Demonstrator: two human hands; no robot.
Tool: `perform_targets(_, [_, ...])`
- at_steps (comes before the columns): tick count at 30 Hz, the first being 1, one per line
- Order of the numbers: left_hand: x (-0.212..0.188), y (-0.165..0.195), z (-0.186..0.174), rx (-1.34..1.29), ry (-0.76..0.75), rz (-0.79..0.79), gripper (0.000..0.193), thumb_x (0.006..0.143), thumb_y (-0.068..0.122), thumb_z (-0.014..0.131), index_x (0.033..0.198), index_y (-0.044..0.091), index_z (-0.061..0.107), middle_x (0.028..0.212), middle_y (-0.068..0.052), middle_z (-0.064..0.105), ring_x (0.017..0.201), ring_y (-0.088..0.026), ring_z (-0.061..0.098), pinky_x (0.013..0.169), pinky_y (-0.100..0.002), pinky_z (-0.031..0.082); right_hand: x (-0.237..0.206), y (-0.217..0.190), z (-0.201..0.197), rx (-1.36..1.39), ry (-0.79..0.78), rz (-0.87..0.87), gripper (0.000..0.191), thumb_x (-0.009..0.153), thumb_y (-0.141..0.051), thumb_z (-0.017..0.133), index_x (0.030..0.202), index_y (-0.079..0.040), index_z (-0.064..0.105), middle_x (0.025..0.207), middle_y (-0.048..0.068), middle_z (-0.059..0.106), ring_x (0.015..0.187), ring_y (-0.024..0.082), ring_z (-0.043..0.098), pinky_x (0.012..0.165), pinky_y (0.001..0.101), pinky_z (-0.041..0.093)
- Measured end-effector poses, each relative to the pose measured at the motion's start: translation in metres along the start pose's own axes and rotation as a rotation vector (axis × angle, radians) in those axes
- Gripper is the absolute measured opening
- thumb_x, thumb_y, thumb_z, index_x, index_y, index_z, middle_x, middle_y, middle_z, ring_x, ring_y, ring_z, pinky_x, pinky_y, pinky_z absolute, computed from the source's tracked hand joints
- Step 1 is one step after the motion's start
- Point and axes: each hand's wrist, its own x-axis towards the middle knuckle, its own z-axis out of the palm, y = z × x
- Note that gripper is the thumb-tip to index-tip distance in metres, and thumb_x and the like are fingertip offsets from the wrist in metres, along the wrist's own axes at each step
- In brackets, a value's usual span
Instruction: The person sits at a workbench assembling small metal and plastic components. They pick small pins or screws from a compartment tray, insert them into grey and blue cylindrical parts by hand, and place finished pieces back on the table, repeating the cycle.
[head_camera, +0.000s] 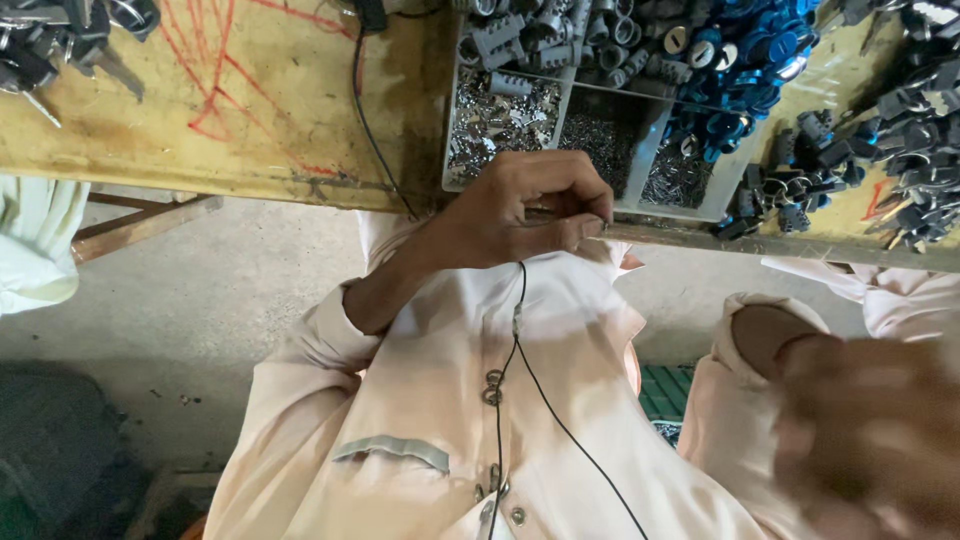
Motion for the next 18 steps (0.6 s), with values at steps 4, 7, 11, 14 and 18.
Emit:
perform_targets(4, [-0.002,0.000,-0.003,-0.052,-0.043,-0.048,0.014,0.106,0.015,0.068,0.111,0.002,0.066,0.098,-0.001,0.068,0.087,-0.007,0.069,0.078,-0.025,0.057,-0.009,0.048,-0.005,-0.435,0.056,0.466,0.011,0.087,-0.007,0.073,0.099,-0.008,0.071,0.090,0.007,0.064,0.086,0.023,0.059,0.078,0.0341,0.047])
perform_targets(7, [-0.003,-0.001,-0.002,-0.058,-0.009,-0.014,0.016,0.105,0.014,0.069,0.113,0.001,0.067,0.106,-0.005,0.066,0.091,-0.010,0.068,0.080,-0.026,0.059,-0.009,0.071,-0.004,-0.618,0.024,0.557,0.014,0.090,-0.007,0.073,0.103,-0.007,0.070,0.098,0.009,0.063,0.095,0.026,0.057,0.086,0.0381,0.044])
perform_targets(11, [-0.002,-0.001,-0.001,-0.055,-0.019,-0.046,0.014,0.103,0.013,0.070,0.110,0.001,0.067,0.104,-0.004,0.066,0.092,-0.009,0.068,0.081,-0.026,0.060,0.010,0.085,0.021,-0.685,-0.120,0.455,0.017,0.093,-0.008,0.073,0.109,-0.005,0.068,0.107,0.011,0.061,0.106,0.030,0.054,0.096,0.0435,0.039])
perform_targets(14, [-0.001,0.000,0.000,-0.027,-0.014,-0.079,0.013,0.100,0.011,0.070,0.107,0.001,0.068,0.099,-0.003,0.067,0.087,-0.009,0.068,0.078,-0.025,0.058,0.022,0.110,0.051,-0.745,-0.185,0.407,0.019,0.096,-0.008,0.073,0.114,-0.004,0.067,0.114,0.013,0.060,0.115,0.033,0.052,0.104,0.0475,0.036])
perform_targets(18, [-0.002,0.003,-0.001,-0.023,-0.010,-0.083,0.012,0.100,0.012,0.070,0.106,0.001,0.068,0.097,-0.003,0.065,0.087,-0.009,0.066,0.078,-0.025,0.056,0.017,0.127,0.064,-0.779,-0.174,0.424,0.023,0.095,-0.010,0.075,0.114,-0.002,0.067,0.114,0.014,0.061,0.113,0.033,0.053,0.104,0.0485,0.038])
